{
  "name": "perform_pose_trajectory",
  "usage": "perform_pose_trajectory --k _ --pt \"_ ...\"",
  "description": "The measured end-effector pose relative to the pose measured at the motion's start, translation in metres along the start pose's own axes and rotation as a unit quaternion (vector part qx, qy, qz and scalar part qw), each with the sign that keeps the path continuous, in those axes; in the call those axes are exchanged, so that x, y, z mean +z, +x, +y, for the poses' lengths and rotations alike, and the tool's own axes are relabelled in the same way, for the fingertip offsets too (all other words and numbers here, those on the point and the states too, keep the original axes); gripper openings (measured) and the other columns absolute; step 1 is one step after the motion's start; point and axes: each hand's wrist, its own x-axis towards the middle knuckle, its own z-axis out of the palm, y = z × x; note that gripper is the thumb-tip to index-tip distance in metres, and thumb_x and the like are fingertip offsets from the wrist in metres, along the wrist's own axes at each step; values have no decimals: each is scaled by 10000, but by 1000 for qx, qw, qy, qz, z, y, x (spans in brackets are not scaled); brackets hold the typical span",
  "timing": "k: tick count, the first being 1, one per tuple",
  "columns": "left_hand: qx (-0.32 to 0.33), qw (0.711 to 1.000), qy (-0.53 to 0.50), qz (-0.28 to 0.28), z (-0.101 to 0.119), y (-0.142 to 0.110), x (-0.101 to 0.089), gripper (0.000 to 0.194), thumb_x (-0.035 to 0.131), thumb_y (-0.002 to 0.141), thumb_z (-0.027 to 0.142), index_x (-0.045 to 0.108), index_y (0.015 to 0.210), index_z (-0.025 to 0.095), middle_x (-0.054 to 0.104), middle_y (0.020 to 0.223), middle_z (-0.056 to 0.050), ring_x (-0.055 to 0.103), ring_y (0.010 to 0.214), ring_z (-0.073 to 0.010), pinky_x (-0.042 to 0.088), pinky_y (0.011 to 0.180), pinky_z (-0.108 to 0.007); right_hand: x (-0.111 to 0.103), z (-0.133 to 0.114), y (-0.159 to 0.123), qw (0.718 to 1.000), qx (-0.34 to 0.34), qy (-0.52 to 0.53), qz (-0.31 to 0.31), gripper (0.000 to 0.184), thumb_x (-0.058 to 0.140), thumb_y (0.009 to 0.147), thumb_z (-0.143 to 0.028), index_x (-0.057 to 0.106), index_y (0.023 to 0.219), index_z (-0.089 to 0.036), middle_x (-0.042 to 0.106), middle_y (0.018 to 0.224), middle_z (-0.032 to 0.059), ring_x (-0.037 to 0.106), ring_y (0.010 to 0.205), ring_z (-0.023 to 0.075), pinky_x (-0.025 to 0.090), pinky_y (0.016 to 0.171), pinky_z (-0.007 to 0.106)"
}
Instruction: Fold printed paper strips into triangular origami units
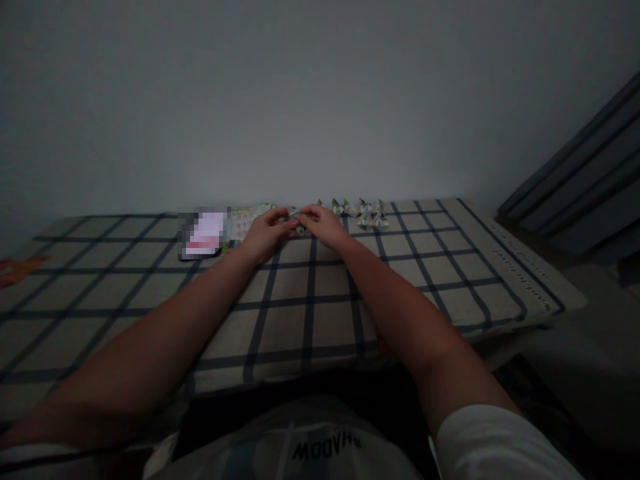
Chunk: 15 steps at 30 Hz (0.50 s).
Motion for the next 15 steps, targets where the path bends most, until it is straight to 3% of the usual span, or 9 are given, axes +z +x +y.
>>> perform_pose_trajectory --k 3,6,9,11,15 --pt "53 991 110 46 -1 1 -1 394 926 653 336 737 965 188 575 663 33 506 610 -118 401 605 -255 -4 -3 -1 1000 -9 -15 3 254 707 880 -420 667 923 -173 691 912 30 608 806 152 494 751 285" --pt "131 967 201 89 2 0 -2 342 920 665 393 735 874 197 576 699 22 497 658 -133 378 639 -268 -7 -7 -2 999 -25 -38 21 242 706 870 -414 650 872 -179 668 876 18 586 810 153 470 775 288" --pt "184 943 265 85 8 -2 -4 285 864 740 438 729 795 193 594 726 6 508 697 -146 374 674 -284 -7 -10 -2 997 -27 -57 32 220 707 862 -393 656 861 -179 659 854 17 568 807 156 448 774 288" --pt "193 940 271 71 10 -3 -6 237 793 815 429 751 831 197 642 767 -9 531 725 -157 389 700 -290 -6 -12 -3 996 -30 -72 40 218 717 857 -390 659 856 -180 658 842 16 563 807 161 442 780 291" --pt "194 938 282 48 11 -1 -10 206 765 833 411 762 846 205 644 762 -12 532 735 -171 393 708 -298 -6 -13 -3 994 -45 -90 49 184 726 843 -354 667 844 -179 664 837 18 573 816 169 442 807 302"
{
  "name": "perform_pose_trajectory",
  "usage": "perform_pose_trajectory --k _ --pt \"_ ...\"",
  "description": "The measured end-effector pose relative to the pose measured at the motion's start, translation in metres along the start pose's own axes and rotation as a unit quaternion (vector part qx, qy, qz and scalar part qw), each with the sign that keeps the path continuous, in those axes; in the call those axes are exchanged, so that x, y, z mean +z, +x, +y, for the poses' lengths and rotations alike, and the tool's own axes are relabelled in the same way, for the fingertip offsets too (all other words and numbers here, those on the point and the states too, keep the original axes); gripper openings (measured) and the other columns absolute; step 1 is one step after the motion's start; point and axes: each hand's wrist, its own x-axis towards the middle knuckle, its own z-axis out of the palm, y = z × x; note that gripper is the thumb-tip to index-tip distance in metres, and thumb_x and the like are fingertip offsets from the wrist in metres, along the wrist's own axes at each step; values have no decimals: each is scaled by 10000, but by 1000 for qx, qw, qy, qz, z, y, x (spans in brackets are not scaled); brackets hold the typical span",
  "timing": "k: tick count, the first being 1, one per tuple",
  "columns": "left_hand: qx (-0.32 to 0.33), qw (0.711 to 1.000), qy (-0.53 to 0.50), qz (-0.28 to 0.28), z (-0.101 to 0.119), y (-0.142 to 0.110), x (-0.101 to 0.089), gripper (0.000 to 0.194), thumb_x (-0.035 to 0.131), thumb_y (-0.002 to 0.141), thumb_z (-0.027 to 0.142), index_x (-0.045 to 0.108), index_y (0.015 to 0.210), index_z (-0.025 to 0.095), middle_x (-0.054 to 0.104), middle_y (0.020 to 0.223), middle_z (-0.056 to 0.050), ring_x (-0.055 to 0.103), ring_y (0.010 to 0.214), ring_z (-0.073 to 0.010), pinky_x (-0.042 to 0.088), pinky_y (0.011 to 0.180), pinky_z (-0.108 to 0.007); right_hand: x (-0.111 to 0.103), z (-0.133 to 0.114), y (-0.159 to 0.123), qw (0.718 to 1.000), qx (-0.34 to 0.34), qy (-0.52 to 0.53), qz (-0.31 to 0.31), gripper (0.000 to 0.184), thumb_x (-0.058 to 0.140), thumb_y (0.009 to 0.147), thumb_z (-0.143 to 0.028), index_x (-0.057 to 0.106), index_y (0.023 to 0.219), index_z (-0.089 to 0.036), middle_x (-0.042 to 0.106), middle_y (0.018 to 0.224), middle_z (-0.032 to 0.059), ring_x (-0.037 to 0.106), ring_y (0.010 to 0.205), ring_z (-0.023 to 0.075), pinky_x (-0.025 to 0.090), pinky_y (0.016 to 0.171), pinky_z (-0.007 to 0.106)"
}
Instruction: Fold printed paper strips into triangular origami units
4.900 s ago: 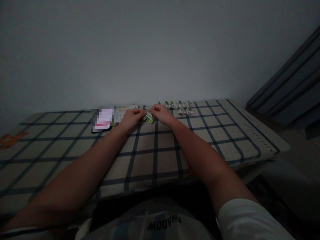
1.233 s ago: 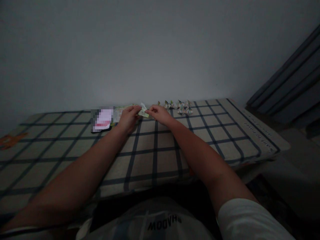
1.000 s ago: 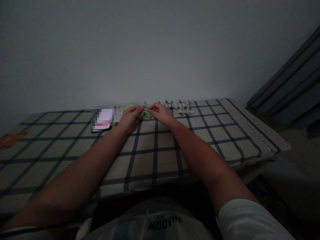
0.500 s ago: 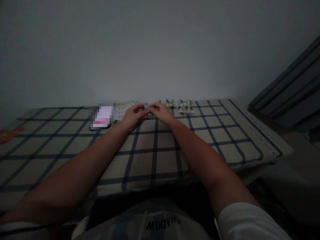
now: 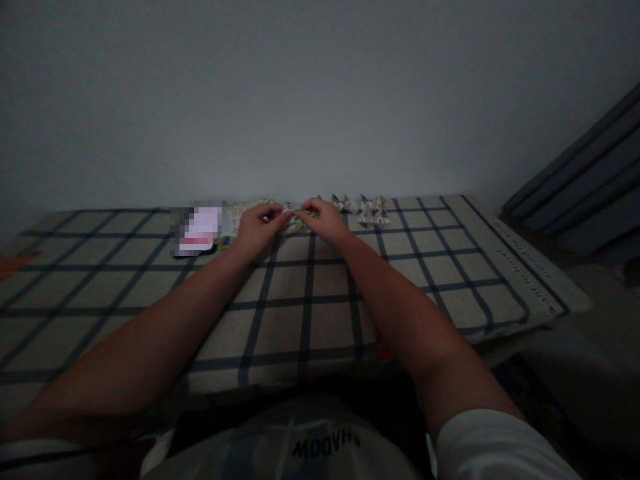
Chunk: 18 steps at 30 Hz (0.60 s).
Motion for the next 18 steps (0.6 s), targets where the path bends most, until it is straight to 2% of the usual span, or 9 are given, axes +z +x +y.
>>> perform_pose_trajectory --k 5,10,18 --pt "35 999 19 1 -1 0 -1 206 750 850 397 715 763 213 637 778 -22 537 760 -184 401 755 -310 -2 -1 1 1000 -1 -7 -25 173 720 845 -341 703 872 -171 717 902 48 618 880 192 459 852 320" --pt "11 999 37 -5 -1 -2 0 180 763 843 377 728 789 209 631 739 -20 519 730 -189 384 731 -310 -4 -3 0 997 -7 -38 -60 193 713 858 -342 748 897 -156 766 948 77 655 939 222 471 873 334" --pt "33 998 52 -18 -4 -2 0 173 727 858 376 762 860 207 661 769 -30 545 741 -191 396 726 -308 -1 -7 -5 994 -18 -79 -68 121 688 842 -235 758 891 -150 770 940 73 659 922 223 462 874 327"
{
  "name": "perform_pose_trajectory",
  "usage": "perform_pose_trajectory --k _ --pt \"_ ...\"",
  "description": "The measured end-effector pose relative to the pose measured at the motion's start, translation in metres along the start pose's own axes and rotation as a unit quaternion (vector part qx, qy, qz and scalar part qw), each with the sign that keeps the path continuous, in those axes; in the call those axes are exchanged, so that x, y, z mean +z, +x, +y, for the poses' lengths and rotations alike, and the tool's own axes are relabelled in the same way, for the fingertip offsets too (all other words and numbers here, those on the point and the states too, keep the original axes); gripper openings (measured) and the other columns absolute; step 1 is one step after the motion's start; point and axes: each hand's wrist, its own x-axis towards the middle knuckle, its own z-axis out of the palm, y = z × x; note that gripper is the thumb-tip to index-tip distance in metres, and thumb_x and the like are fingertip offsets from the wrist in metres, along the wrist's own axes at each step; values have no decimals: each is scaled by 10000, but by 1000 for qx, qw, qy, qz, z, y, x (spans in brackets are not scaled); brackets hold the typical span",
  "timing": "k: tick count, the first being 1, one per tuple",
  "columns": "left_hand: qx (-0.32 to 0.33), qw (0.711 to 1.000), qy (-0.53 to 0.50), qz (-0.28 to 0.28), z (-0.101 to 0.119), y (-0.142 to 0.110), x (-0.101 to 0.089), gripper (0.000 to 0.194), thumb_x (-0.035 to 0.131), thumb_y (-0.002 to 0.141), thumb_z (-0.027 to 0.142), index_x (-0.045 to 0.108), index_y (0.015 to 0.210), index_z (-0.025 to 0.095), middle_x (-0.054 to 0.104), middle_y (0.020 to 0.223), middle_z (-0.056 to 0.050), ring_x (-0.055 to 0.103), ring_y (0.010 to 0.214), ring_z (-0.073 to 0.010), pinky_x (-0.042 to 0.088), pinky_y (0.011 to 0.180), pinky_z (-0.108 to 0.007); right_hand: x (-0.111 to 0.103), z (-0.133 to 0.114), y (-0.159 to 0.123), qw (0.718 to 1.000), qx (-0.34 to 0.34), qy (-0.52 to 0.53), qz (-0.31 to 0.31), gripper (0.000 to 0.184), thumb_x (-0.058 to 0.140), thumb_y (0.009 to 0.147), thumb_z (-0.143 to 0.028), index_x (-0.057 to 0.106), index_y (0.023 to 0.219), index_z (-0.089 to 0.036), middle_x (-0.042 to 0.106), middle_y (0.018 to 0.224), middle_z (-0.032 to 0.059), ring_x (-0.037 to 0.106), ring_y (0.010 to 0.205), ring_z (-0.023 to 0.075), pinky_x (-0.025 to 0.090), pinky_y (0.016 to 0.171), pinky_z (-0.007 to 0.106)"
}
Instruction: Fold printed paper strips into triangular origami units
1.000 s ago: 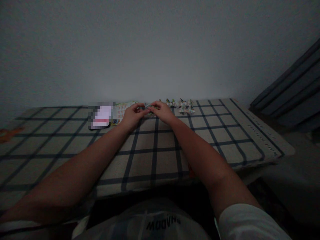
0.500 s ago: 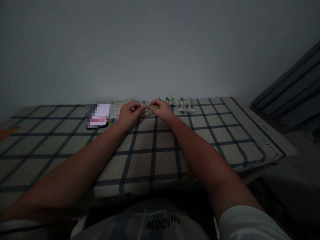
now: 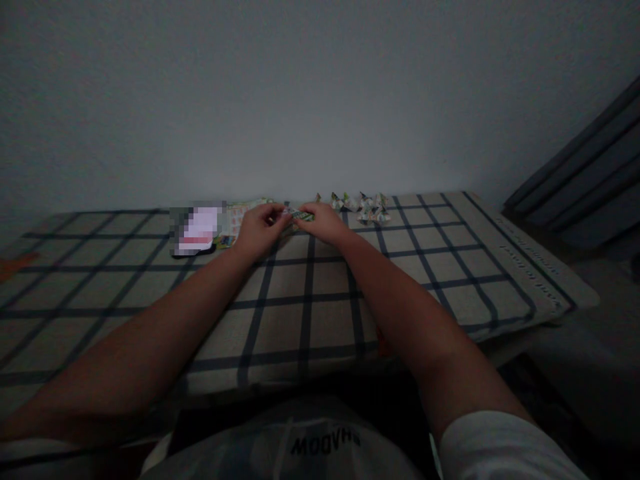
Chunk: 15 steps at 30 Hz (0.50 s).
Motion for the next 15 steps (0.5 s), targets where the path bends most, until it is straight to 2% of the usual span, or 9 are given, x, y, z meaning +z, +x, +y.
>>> perform_pose_trajectory --k 4,8,11,15 --pt "7 1000 -4 -27 3 0 -2 236 717 877 409 754 748 214 659 732 -31 548 744 -193 389 718 -303 1 -1 0 1000 -7 -2 2 116 668 853 -233 746 885 -154 759 931 68 645 920 217 447 861 316" --pt "11 1000 3 -27 5 0 -4 231 700 895 403 770 773 219 673 710 -26 558 711 -191 376 691 -304 0 1 1 1000 -15 -14 13 135 676 861 -282 690 793 -166 701 827 39 595 850 196 414 803 299" --pt "24 999 10 -35 4 1 -5 241 691 902 408 777 783 216 698 733 -34 588 731 -197 376 685 -303 -2 3 3 1000 -13 -12 -5 205 683 870 -325 668 746 -162 650 757 23 557 788 177 388 741 291" --pt "26 999 30 -31 1 3 -5 266 689 897 401 742 729 201 670 702 -30 570 704 -185 370 675 -298 -2 6 4 1000 -7 16 -7 164 720 846 -317 732 839 -154 718 856 50 619 858 199 444 804 312"
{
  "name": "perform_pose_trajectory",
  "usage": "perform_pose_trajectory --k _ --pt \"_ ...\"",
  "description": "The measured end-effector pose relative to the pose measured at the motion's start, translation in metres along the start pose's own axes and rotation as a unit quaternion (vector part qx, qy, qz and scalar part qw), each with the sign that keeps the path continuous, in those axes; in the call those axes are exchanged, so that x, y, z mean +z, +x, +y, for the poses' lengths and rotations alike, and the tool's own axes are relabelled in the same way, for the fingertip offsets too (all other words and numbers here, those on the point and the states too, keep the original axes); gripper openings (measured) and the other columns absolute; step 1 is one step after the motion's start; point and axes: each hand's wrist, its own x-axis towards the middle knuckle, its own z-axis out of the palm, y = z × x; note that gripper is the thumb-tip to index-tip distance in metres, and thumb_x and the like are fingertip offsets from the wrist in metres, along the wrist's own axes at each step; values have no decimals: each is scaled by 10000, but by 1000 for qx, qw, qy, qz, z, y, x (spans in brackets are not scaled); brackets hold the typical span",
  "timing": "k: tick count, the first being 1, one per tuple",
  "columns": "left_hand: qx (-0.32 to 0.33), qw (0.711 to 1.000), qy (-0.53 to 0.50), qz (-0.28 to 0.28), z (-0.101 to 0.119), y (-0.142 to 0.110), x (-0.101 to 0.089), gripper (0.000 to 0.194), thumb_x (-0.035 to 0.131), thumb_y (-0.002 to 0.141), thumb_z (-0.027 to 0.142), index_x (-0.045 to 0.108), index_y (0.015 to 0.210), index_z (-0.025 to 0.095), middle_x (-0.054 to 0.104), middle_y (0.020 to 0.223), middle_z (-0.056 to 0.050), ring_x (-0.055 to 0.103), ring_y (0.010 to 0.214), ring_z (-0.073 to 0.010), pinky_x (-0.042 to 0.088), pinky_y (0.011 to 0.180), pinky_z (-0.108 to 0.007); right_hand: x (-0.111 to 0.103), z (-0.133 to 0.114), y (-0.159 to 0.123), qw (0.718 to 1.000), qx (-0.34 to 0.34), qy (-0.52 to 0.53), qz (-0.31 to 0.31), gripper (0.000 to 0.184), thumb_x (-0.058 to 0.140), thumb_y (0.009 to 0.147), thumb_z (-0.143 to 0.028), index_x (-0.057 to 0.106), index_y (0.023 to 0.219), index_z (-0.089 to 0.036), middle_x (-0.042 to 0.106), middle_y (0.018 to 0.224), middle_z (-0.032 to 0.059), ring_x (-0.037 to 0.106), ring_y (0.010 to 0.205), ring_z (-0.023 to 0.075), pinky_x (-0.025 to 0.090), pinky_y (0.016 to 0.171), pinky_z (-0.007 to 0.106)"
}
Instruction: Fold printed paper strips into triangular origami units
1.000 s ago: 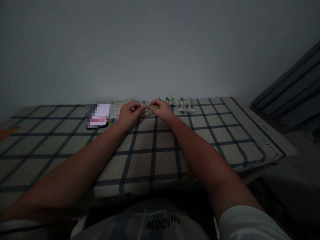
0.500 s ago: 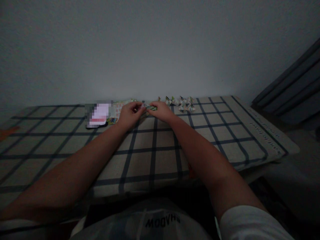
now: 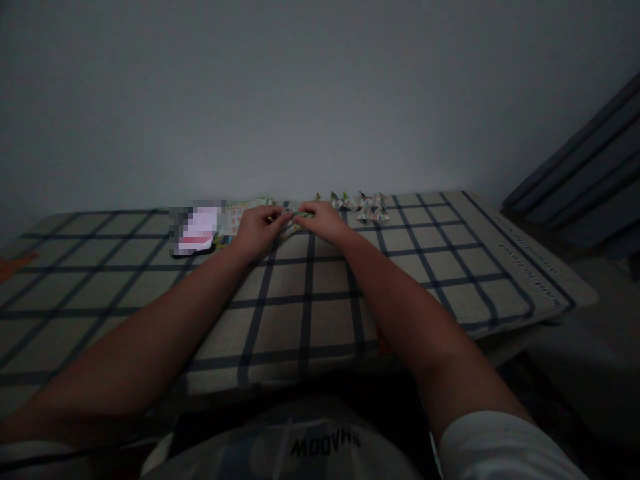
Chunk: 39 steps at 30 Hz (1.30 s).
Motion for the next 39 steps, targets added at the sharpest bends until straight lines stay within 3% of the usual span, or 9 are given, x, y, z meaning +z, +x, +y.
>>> perform_pose_trajectory --k 4,10,14,16,19,22,27,34,39 --pt "-33 999 -10 27 -1 1 0 260 704 875 407 713 725 195 630 667 -13 530 663 -168 365 649 -287 1 5 1 998 25 54 7 228 704 872 -323 784 1002 -152 773 1003 85 663 911 205 487 854 336" --pt "-87 993 -74 23 0 -1 1 225 738 800 350 645 672 191 526 579 27 438 577 -130 307 581 -276 1 8 2 999 23 49 0 190 709 883 -286 806 919 -127 766 855 73 643 801 181 478 773 318" --pt "-94 990 -109 7 -1 -2 1 306 750 803 449 653 679 187 528 591 29 436 583 -122 298 571 -268 0 6 1 997 34 67 12 132 730 867 -262 794 874 -146 749 803 46 640 778 169 505 758 309" --pt "-106 987 -120 14 -1 -1 2 336 763 793 486 661 686 184 544 601 25 451 594 -124 310 567 -263 2 5 2 991 53 121 25 123 737 862 -254 781 930 -162 745 831 34 644 756 152 534 739 294" --pt "-128 978 -155 56 -2 3 4 348 794 764 494 655 697 182 572 613 18 483 592 -122 339 553 -253 6 6 3 967 92 235 35 300 769 857 -310 716 1135 -211 718 833 -2 624 670 120 550 647 256" --pt "-164 958 -222 78 -3 6 7 342 844 721 462 646 761 186 609 643 18 536 581 -119 414 551 -240 11 7 4 951 127 284 -1 269 818 813 -324 667 1000 -203 704 805 -3 609 633 110 519 571 227" --pt "-221 926 -301 56 -7 6 13 353 877 673 343 583 808 201 627 658 44 626 584 -126 551 607 -256 12 6 5 964 107 238 50 189 800 808 -280 638 819 -184 660 763 -20 596 678 110 524 671 248" --pt "-215 915 -336 -60 -5 -2 16 296 872 684 288 687 875 157 731 775 -7 681 656 -129 604 682 -271 8 8 6 988 22 119 93 191 735 868 -245 785 1037 -171 761 971 68 688 916 190 553 906 366" --pt "-246 882 -401 -40 6 -3 15 317 903 645 275 747 882 132 774 873 -36 717 741 -133 631 767 -279 6 11 4 992 -68 5 110 249 673 957 -327 817 1117 -203 774 1080 98 692 1027 220 549 984 408"
